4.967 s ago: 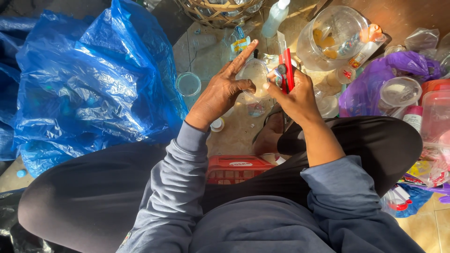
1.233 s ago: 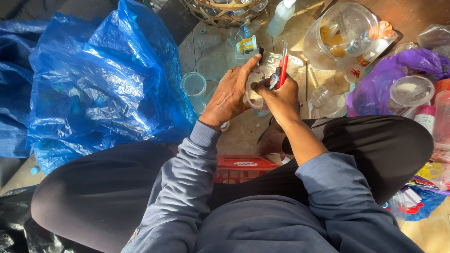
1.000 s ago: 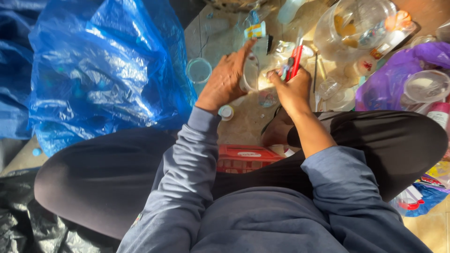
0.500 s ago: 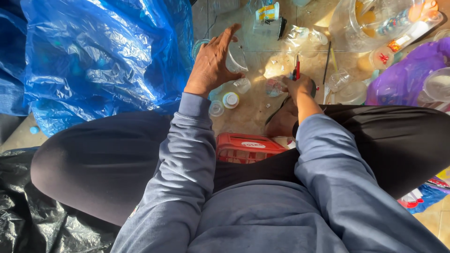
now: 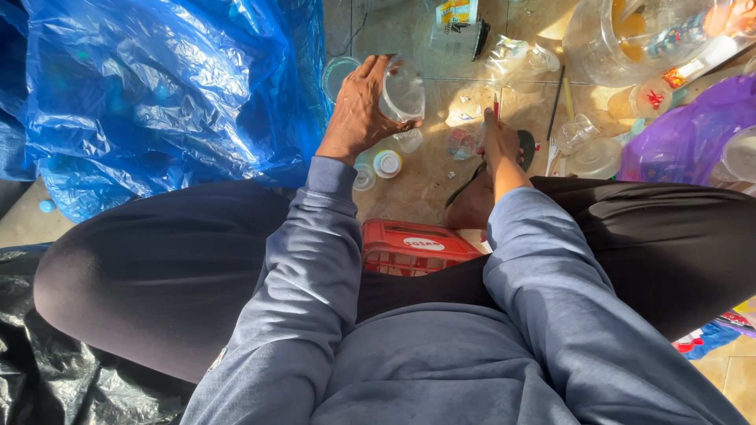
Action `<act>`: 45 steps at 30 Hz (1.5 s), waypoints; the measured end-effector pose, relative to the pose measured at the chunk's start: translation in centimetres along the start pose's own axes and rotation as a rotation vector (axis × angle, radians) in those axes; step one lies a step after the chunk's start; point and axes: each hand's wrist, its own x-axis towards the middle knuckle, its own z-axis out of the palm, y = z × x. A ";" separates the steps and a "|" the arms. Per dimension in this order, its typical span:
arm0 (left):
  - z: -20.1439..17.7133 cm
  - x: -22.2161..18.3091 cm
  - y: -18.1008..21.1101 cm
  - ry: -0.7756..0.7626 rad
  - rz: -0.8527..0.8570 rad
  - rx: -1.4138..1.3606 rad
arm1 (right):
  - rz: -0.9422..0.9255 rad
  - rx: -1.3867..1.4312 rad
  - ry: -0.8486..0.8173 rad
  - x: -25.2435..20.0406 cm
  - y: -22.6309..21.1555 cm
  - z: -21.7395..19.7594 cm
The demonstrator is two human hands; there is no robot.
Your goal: Sorting and processing plastic cups by cutting off rims or labels with a utility knife.
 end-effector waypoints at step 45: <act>0.4 -0.2 3.9 0.069 -0.007 -0.776 | -0.734 0.455 -0.101 -12.9 -12.6 -5.6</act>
